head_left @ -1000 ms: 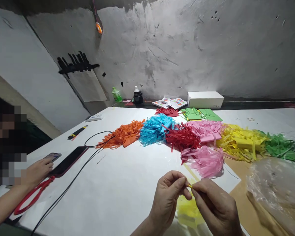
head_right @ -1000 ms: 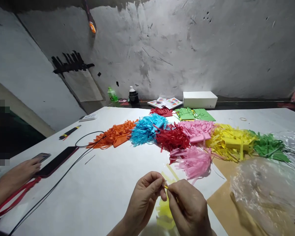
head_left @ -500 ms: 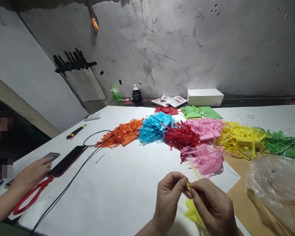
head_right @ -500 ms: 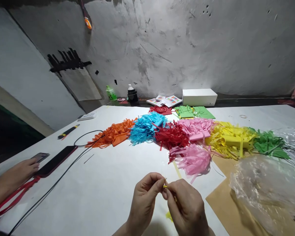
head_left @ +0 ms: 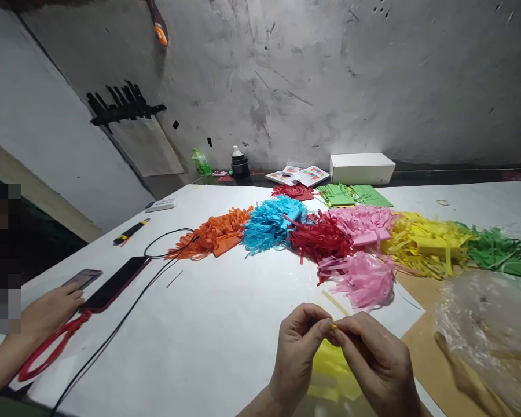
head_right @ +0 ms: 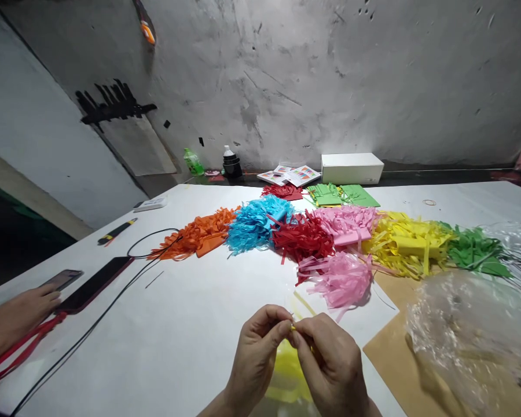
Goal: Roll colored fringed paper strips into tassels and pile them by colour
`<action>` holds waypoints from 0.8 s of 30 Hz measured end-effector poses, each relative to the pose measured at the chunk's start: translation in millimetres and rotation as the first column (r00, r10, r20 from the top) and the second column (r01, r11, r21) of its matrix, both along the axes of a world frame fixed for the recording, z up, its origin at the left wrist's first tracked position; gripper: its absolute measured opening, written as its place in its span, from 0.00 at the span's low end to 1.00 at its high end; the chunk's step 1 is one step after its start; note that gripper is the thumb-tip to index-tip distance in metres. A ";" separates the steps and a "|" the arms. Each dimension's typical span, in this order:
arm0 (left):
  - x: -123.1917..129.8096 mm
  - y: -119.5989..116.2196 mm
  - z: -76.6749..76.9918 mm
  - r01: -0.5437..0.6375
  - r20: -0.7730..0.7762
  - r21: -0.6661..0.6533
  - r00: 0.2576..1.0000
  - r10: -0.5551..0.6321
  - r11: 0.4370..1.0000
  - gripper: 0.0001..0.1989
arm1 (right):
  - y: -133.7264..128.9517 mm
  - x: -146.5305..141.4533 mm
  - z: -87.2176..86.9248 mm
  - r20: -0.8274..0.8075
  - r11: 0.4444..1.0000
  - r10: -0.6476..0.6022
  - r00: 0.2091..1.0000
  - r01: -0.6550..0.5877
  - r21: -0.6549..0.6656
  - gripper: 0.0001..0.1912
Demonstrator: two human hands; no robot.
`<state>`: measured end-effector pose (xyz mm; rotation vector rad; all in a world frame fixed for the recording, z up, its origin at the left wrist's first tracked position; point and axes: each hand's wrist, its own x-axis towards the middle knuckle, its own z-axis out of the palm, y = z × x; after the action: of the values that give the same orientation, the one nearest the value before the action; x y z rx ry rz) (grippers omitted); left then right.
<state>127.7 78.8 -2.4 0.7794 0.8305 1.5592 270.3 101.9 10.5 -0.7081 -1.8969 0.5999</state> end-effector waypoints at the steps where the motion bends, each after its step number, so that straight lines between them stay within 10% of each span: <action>1: 0.4 0.2 -0.1 0.007 0.010 0.001 1.000 -0.007 1.000 0.06 | 0.2 -0.3 -0.1 0.000 1.000 0.006 1.000 -0.006 -0.005 0.06; 24: 6.0 5.7 -1.2 0.136 0.344 -0.141 0.935 -0.080 0.981 0.12 | -0.8 -4.4 3.0 -0.092 0.996 -0.033 0.995 0.025 -0.091 0.08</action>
<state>133.7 84.5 -3.7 0.4150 0.6400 1.4526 265.8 101.1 13.6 -0.7511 -1.7791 0.6922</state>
